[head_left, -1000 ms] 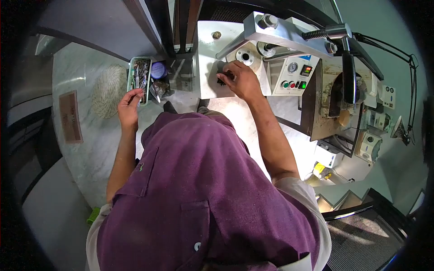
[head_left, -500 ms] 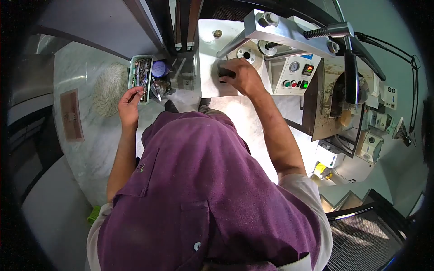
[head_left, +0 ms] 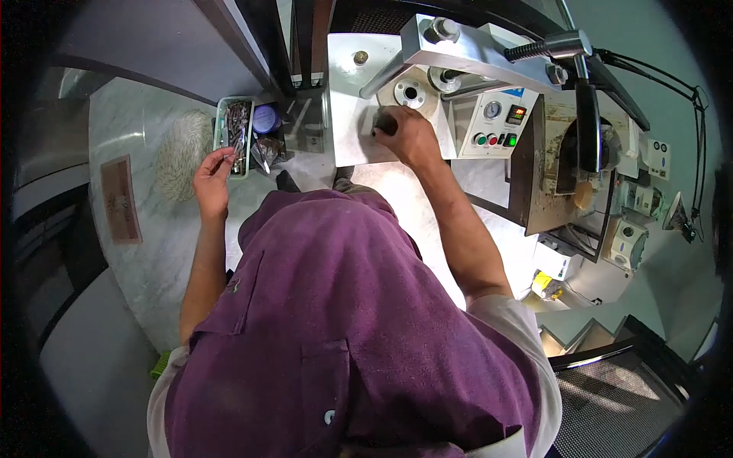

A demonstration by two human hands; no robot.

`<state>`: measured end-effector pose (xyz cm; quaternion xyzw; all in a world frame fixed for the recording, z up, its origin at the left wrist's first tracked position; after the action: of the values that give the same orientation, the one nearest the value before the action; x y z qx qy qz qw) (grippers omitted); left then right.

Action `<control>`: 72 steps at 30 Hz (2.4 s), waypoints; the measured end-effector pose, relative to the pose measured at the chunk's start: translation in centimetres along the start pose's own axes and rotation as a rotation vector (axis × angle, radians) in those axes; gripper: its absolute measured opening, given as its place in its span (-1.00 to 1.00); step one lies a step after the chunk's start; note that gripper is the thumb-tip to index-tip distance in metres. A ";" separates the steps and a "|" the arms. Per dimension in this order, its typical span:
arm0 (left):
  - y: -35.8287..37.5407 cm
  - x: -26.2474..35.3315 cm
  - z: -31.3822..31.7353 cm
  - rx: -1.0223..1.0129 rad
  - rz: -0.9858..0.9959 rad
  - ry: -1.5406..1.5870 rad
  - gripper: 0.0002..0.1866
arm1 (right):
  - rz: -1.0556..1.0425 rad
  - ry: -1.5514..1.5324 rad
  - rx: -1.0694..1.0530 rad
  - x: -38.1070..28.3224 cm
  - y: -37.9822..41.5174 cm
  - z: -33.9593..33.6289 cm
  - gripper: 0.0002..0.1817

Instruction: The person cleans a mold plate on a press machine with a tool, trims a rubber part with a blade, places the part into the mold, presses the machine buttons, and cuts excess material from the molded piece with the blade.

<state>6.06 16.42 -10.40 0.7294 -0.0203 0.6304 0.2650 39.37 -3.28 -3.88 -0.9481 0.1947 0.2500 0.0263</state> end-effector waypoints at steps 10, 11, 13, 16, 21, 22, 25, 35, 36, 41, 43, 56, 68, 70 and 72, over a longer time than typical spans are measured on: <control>-0.4 -1.1 -0.8 0.025 -0.029 -0.075 -0.83 | 0.270 -0.012 0.229 6.1 -1.3 -3.5 -0.51; -0.4 -1.0 -0.7 0.020 -0.027 -0.077 -0.83 | 0.281 0.015 0.174 6.7 -2.0 -3.1 -0.51; -0.4 -0.5 -0.2 -0.009 -0.014 -0.033 -0.83 | 0.197 0.003 0.269 6.0 -2.8 -3.3 -0.52; -0.3 0.1 0.0 -0.016 -0.021 -0.023 -0.83 | 0.211 0.040 0.179 5.2 -3.5 -3.6 -0.51; -0.2 -0.6 -0.7 0.018 -0.026 -0.035 -0.83 | 0.243 -0.030 0.139 5.4 -3.0 -3.9 -0.51; -0.1 -0.8 -0.7 0.025 -0.027 -0.043 -0.82 | 0.245 -0.029 0.137 5.4 -3.0 -3.9 -0.51; 0.1 -1.2 -0.7 0.032 -0.038 -0.061 -0.83 | 0.205 0.007 0.145 5.5 -3.4 -3.8 -0.52; 0.2 0.2 -0.2 0.021 -0.013 -0.049 -0.83 | 0.235 -0.043 0.228 4.4 2.3 -6.7 -0.58; 0.3 0.2 -0.2 0.025 -0.024 -0.050 -0.82 | 0.296 -0.123 0.256 3.7 3.6 -7.1 -0.61; 1.3 1.7 3.6 -0.109 -0.071 -0.061 -0.76 | 0.395 -0.755 0.291 -0.7 6.6 -3.0 -0.67; 2.3 3.4 7.6 -0.424 -0.157 0.026 -0.66 | 0.349 -0.960 0.139 -5.0 5.9 -2.4 -0.73; 4.2 6.3 12.5 -0.688 -0.189 -0.092 -0.60 | 0.742 -0.161 0.496 7.7 12.1 -4.8 -0.48; 5.4 10.8 14.3 -0.690 0.080 -0.135 -0.17 | 0.570 -0.156 0.517 1.6 8.7 -5.4 -0.81; 6.0 11.7 14.4 -0.713 0.146 -0.253 -0.02 | 0.370 -0.877 0.343 -1.9 7.1 -2.3 -0.68; 6.1 11.6 14.5 -0.738 0.285 -0.322 0.06 | 0.388 -1.247 0.131 -5.9 5.3 -0.3 -0.58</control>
<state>19.43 8.77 1.66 0.6646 -0.3860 0.4894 0.4121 32.73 -6.11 -0.49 -0.5696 0.3250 0.7407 0.1462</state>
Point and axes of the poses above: each hand's wrist, its own y-axis away from the middle knuckle, its own z-axis out of the palm, x = y × z, the point moved 3 cm from there along -y, towards the middle knuckle, and after that the axes turned 6 degrees about -z, right-handed, at the moved point
